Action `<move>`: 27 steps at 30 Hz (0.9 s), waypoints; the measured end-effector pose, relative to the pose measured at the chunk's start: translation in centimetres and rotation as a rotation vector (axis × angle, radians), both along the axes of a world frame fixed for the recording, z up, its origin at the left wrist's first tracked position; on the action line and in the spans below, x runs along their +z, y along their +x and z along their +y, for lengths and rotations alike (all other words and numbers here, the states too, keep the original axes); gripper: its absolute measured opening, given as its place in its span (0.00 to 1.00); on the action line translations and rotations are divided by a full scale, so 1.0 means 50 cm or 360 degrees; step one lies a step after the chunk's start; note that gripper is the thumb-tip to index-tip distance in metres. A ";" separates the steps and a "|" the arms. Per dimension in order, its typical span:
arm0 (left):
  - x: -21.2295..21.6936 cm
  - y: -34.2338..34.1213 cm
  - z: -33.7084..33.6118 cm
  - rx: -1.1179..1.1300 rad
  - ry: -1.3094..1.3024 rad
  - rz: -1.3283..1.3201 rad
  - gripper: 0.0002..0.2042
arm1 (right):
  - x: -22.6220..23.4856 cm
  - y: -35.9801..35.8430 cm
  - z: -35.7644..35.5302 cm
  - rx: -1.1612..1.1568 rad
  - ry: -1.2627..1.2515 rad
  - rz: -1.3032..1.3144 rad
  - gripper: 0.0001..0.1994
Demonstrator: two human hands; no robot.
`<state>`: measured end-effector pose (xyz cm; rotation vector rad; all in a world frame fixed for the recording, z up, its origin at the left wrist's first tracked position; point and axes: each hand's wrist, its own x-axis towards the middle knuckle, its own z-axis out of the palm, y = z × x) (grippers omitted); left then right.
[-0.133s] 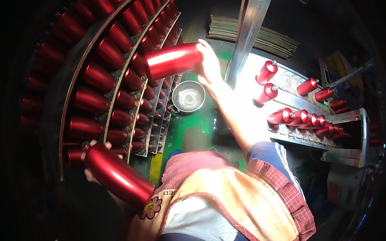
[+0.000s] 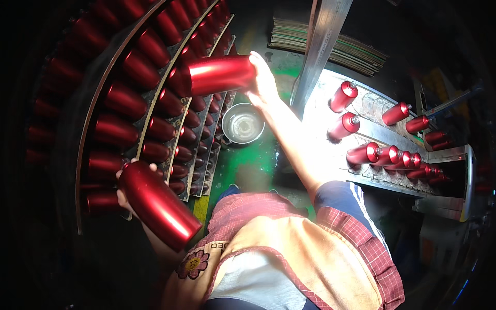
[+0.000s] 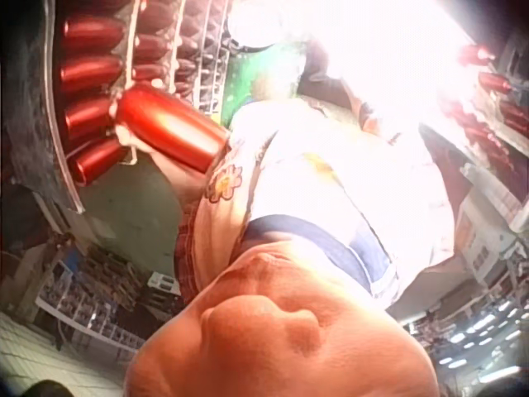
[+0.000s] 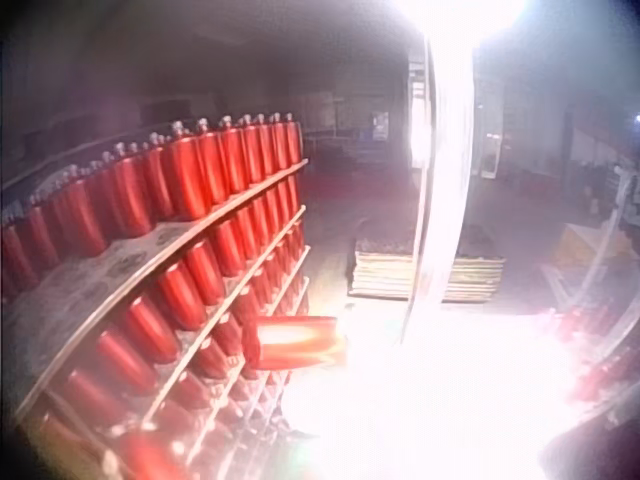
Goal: The person repeatedly picks up red cylindrical cans from a metal rack and places them into circular indentations on a metal tray. The person handles the cans one at a time, moving them between the rack and the tray throughout the clip.
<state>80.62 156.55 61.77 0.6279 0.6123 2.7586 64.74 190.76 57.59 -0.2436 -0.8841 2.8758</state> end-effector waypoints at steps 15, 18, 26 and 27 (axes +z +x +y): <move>-0.667 -0.629 0.190 -0.0479 0.0119 -0.1914 0.28 | -0.268 -0.272 -0.058 0.0695 -0.0650 -0.0382 0.28; -0.748 -0.684 0.184 -0.0561 0.0034 -0.1919 0.27 | -0.302 -0.293 -0.059 0.0746 -0.0760 -0.0263 0.32; -0.858 -0.725 0.200 -0.0475 0.0093 -0.1750 0.25 | -0.314 -0.250 -0.034 0.0959 -0.1047 0.0073 0.34; -0.863 -0.720 0.195 -0.0473 0.0090 -0.1604 0.25 | -0.311 -0.231 -0.029 0.0941 -0.1051 0.0193 0.33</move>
